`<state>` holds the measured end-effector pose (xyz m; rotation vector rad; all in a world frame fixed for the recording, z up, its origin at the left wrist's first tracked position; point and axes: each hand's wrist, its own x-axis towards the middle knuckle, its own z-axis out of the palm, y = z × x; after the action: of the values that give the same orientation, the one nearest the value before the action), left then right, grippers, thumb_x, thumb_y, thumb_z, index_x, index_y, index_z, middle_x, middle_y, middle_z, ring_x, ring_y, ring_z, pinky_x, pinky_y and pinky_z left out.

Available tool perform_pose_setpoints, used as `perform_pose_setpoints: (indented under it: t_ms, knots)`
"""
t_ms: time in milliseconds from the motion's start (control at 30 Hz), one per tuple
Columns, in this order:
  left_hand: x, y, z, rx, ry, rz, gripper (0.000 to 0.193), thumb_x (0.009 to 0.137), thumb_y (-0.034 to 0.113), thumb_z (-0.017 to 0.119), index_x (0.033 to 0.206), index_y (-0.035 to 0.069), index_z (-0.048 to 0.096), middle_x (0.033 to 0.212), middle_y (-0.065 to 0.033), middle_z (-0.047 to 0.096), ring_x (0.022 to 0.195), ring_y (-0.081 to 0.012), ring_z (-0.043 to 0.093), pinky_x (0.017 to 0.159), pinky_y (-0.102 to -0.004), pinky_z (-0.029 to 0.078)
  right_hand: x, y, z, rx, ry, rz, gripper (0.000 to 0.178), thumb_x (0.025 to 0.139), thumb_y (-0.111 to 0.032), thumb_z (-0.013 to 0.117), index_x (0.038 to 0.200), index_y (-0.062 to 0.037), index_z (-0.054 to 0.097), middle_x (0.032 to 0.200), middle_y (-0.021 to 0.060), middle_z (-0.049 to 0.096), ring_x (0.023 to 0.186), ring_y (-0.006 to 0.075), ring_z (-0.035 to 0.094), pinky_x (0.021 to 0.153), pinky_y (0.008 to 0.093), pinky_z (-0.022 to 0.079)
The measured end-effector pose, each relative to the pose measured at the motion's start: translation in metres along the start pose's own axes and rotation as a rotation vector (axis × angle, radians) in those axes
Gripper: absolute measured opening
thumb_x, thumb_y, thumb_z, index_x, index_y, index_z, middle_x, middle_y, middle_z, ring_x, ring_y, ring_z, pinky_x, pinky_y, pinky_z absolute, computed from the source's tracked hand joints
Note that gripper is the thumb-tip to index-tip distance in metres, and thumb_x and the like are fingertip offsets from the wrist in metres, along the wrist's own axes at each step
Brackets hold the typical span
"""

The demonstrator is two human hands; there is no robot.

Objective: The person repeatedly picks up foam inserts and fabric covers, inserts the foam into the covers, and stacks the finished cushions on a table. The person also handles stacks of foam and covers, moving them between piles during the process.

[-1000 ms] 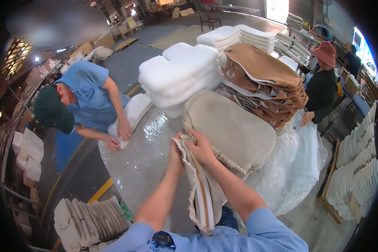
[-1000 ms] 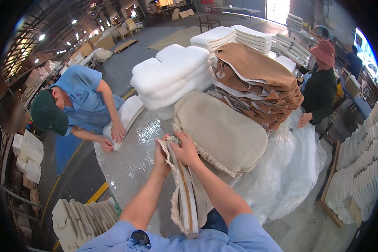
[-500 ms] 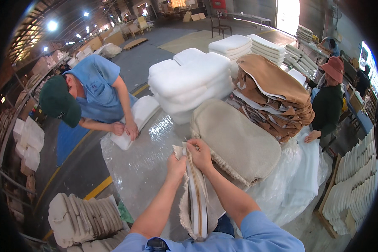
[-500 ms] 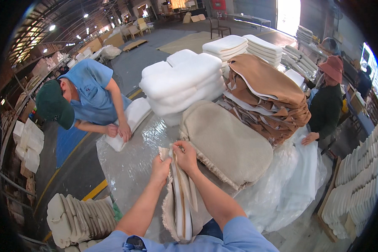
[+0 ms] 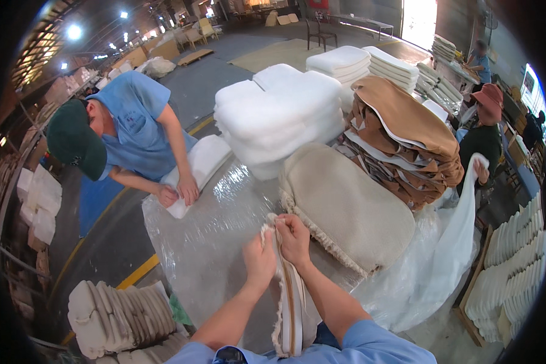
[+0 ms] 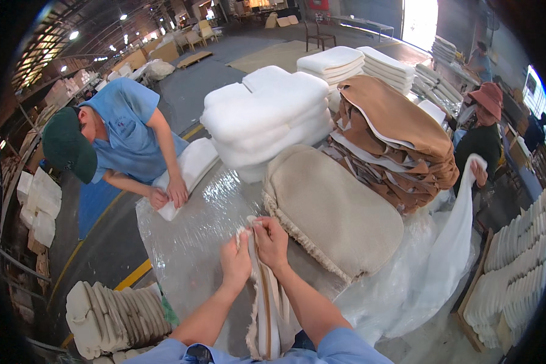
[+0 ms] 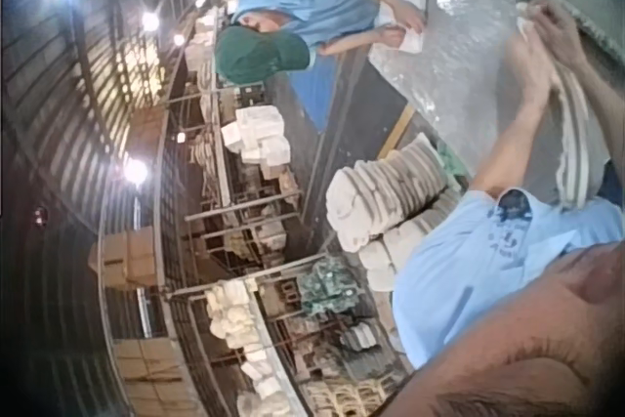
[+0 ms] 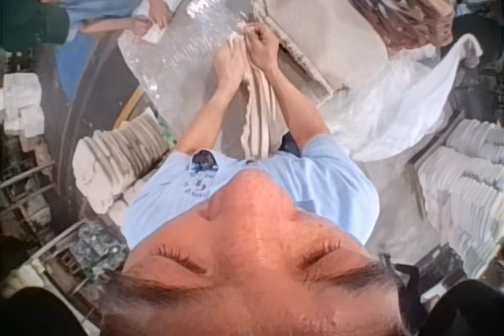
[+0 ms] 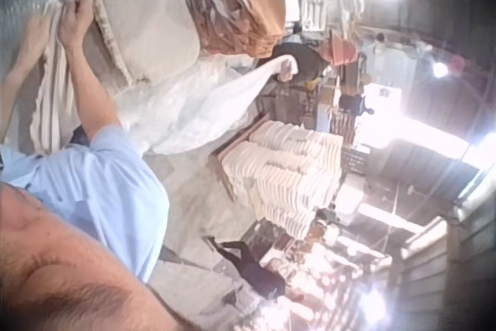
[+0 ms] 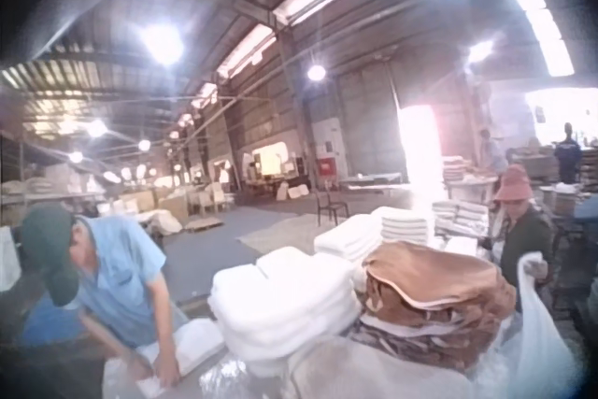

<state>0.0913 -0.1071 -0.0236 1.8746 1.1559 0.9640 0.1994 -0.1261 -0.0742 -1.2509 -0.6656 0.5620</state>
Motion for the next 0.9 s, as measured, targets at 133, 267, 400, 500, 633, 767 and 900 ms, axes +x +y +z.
perform_pose_setpoints:
  t_ms: [133, 267, 400, 500, 633, 767, 900]
  knots:
    - [0.005, 0.004, -0.012, 0.003, -0.062, -0.050, 0.030, 0.106, 0.027, 0.063, 0.103, -0.001, 0.072, 0.080, -0.0224, 0.067, 0.071, -0.0337, 0.067, 0.069, -0.0433, 0.051, 0.000, 0.006, 0.005, 0.122, -0.038, -0.076, 0.007, 0.101, -0.003, 0.067, 0.106, 0.0023, 0.068, 0.105, 0.0066, 0.073, 0.101, 0.0113, 0.066, 0.091, 0.0277, 0.052]
    - [0.019, -0.012, -0.024, 0.057, 0.035, 0.141, 0.019, 0.099, 0.020, 0.073, 0.096, 0.001, 0.071, 0.076, -0.0154, 0.064, 0.067, -0.0309, 0.062, 0.065, -0.0401, 0.048, 0.013, 0.007, 0.003, -0.035, -0.301, -0.173, 0.021, 0.100, -0.002, 0.067, 0.120, -0.0017, 0.070, 0.121, 0.0095, 0.074, 0.114, 0.0172, 0.067, 0.101, 0.0319, 0.052]
    - [0.017, 0.000, -0.017, 0.003, 0.093, 0.240, 0.016, 0.099, 0.015, 0.075, 0.091, 0.001, 0.071, 0.073, -0.0073, 0.065, 0.066, -0.0113, 0.053, 0.063, -0.0336, 0.045, 0.037, -0.004, -0.018, -0.089, -0.593, -0.086, 0.028, 0.101, -0.002, 0.066, 0.129, -0.0017, 0.070, 0.127, 0.0095, 0.071, 0.120, 0.0182, 0.065, 0.106, 0.0320, 0.049]
    - [0.021, -0.002, -0.021, -0.100, -0.050, 0.089, 0.018, 0.100, 0.016, 0.074, 0.089, 0.001, 0.071, 0.075, -0.0049, 0.067, 0.069, -0.0097, 0.058, 0.065, -0.0325, 0.047, 0.046, 0.003, -0.023, -0.030, -0.669, -0.031, 0.020, 0.103, -0.009, 0.068, 0.120, -0.0002, 0.073, 0.122, 0.0076, 0.072, 0.115, 0.0165, 0.066, 0.103, 0.0315, 0.050]
    - [0.068, 0.020, -0.032, -0.210, -0.183, -0.083, 0.028, 0.105, 0.027, 0.068, 0.099, 0.000, 0.072, 0.085, -0.0078, 0.070, 0.079, -0.0124, 0.066, 0.070, -0.0326, 0.052, 0.038, 0.009, -0.020, 0.059, -0.590, 0.064, 0.018, 0.103, -0.014, 0.070, 0.114, 0.0001, 0.074, 0.116, 0.0053, 0.074, 0.110, 0.0143, 0.065, 0.099, 0.0305, 0.050]
    - [0.133, 0.026, -0.009, -0.458, -0.534, -0.064, 0.042, 0.110, 0.040, 0.057, 0.120, 0.002, 0.071, 0.095, -0.0066, 0.073, 0.089, -0.0137, 0.069, 0.081, -0.0312, 0.056, 0.025, 0.015, -0.005, 0.105, -0.500, 0.082, 0.018, 0.103, -0.016, 0.072, 0.109, 0.0005, 0.074, 0.111, 0.0026, 0.073, 0.104, 0.0117, 0.064, 0.096, 0.0290, 0.050]
    - [0.152, -0.002, 0.032, -0.367, -0.891, -0.108, 0.048, 0.112, 0.044, 0.052, 0.135, 0.004, 0.067, 0.105, -0.0078, 0.073, 0.096, -0.0165, 0.070, 0.090, -0.0325, 0.057, 0.021, 0.010, -0.002, 0.104, -0.455, 0.083, 0.016, 0.105, -0.016, 0.069, 0.105, 0.0004, 0.073, 0.098, -0.0021, 0.070, 0.093, 0.0071, 0.058, 0.088, 0.0272, 0.048]
